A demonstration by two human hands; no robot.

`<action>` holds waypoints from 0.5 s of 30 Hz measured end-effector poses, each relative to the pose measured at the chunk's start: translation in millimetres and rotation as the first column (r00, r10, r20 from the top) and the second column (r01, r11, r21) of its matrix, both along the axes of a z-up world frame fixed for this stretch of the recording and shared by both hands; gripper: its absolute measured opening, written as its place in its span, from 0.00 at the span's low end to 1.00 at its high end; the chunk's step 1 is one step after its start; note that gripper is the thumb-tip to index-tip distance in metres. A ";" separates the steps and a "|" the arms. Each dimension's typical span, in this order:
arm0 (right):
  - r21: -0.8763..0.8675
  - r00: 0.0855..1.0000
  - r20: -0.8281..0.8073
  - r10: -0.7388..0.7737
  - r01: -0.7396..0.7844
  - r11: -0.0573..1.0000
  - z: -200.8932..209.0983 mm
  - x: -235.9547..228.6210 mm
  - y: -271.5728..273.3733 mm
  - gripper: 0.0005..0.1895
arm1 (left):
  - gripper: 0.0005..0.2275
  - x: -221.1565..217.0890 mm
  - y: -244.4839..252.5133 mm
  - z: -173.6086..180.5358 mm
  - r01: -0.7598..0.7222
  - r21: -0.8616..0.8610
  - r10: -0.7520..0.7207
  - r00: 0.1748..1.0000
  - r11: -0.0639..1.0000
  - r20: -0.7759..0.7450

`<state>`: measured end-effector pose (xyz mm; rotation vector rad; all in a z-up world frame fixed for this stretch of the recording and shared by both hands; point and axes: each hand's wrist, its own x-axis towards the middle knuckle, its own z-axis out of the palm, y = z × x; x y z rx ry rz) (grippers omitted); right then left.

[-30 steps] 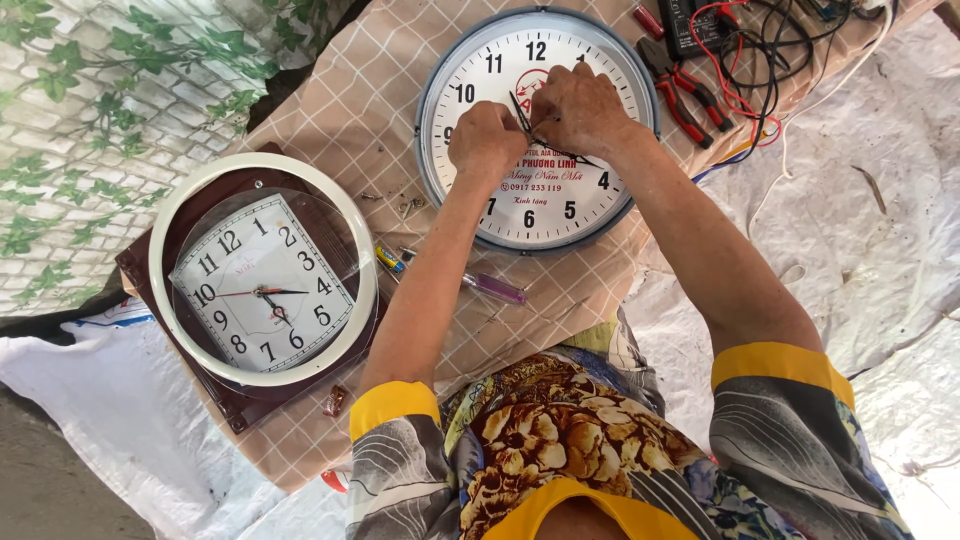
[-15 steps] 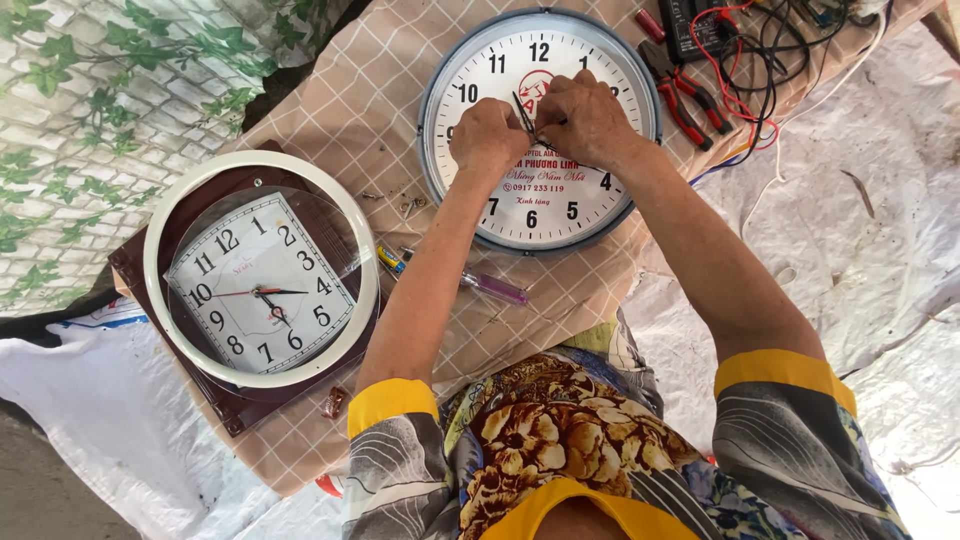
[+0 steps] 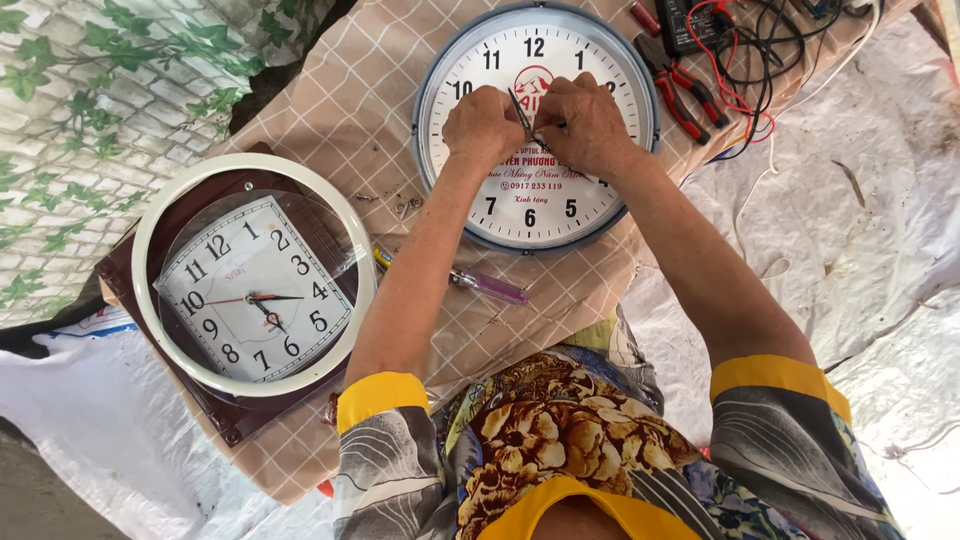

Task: The person is repairing two wall clocks placed on a table. They use a screwdriver to remove the hands from the first clock, then proceed to adjust the hands on the second clock, aligning them to a specific time.

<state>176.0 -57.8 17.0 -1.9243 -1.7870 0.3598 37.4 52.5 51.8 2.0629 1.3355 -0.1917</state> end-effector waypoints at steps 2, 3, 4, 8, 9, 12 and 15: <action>0.027 1.000 0.001 0.004 -0.004 1.000 -2.0 0.4 -0.7 0.03 | 0.05 2.5 2.9 0.2 0.011 -0.005 -0.011 1.000 1.000 -0.014; 0.053 1.000 -0.001 0.010 -0.010 0.999 -3.8 -0.3 -1.7 0.04 | 0.05 2.9 3.7 -0.3 0.022 -0.010 -0.022 0.999 1.000 -0.032; 0.050 1.000 -0.001 0.010 -0.010 0.999 -4.8 -0.9 -2.0 0.04 | 0.05 2.9 3.9 4.0 0.021 -0.013 -0.022 0.999 1.000 -0.032; 0.077 1.000 0.013 -0.012 0.011 0.997 -7.2 -2.9 -2.9 0.03 | 0.06 5.3 7.8 5.6 0.124 0.006 -0.123 0.990 0.992 -0.067; 0.104 1.000 0.020 -0.020 0.018 0.994 -7.7 -4.3 -3.7 0.04 | 0.07 5.4 8.8 1.7 0.150 0.031 -0.148 0.988 0.988 -0.051; 0.100 0.999 0.004 -0.046 0.046 0.994 -4.3 -9.8 -6.5 0.06 | 0.10 9.4 9.7 4.2 0.203 0.031 -0.200 0.976 0.979 -0.091; 0.121 0.998 -0.009 -0.065 0.066 0.990 -4.3 -12.6 -8.0 0.05 | 0.08 15.5 13.6 8.4 0.238 0.012 -0.234 0.961 0.971 -0.149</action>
